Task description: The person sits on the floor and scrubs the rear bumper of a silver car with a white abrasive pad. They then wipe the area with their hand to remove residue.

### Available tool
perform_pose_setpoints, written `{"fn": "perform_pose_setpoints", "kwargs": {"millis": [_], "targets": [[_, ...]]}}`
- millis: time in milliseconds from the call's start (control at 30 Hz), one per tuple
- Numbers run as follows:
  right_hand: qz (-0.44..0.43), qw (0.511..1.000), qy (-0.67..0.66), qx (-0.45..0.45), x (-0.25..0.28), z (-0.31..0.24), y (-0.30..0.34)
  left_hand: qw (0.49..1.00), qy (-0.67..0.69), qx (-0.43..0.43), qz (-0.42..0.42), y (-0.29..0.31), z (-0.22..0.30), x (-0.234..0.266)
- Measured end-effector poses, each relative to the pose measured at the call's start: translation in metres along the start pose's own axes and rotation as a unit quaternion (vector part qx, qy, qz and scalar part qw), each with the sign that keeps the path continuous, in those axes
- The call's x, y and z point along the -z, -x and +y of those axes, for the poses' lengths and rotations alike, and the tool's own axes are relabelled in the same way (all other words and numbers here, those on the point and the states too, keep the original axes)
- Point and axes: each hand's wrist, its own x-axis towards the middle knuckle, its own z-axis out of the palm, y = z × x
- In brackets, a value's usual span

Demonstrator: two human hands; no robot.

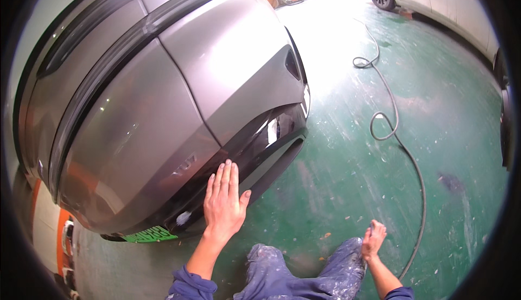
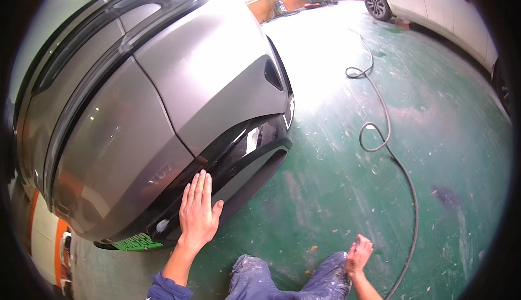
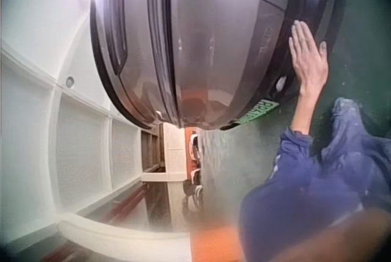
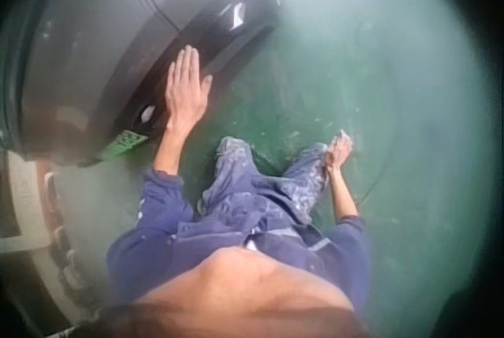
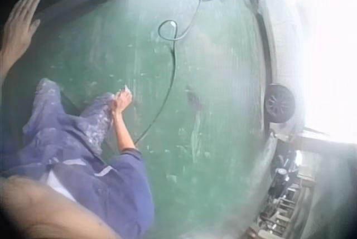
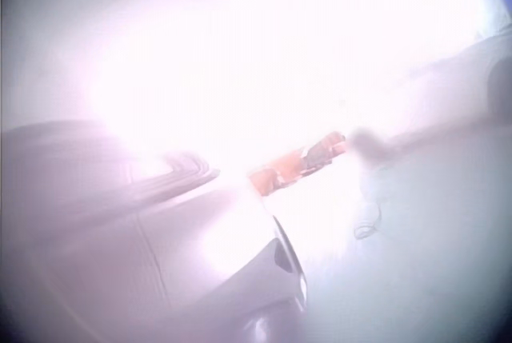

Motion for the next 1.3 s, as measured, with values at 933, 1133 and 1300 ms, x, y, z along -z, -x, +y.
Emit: {"fn": "perform_pose_setpoints", "kwargs": {"millis": [933, 1133, 1300], "targets": [[-0.323, 0.929, 0.156, 0.093, 0.074, -0.026, 0.075, 0.98, 0.072, 0.166, 0.082, 0.208, -0.031, -0.002], [-0.233, 0.969, 0.059, 0.049, 0.102, -0.034, 0.101, 0.994, 0.042, -0.019, 0.095, 0.122, -0.057, -0.013], [-0.157, 0.987, 0.024, -0.015, 0.128, -0.053, 0.131, 0.993, 0.04, -0.08, 0.073, 0.009, -0.01, -0.026]]}}
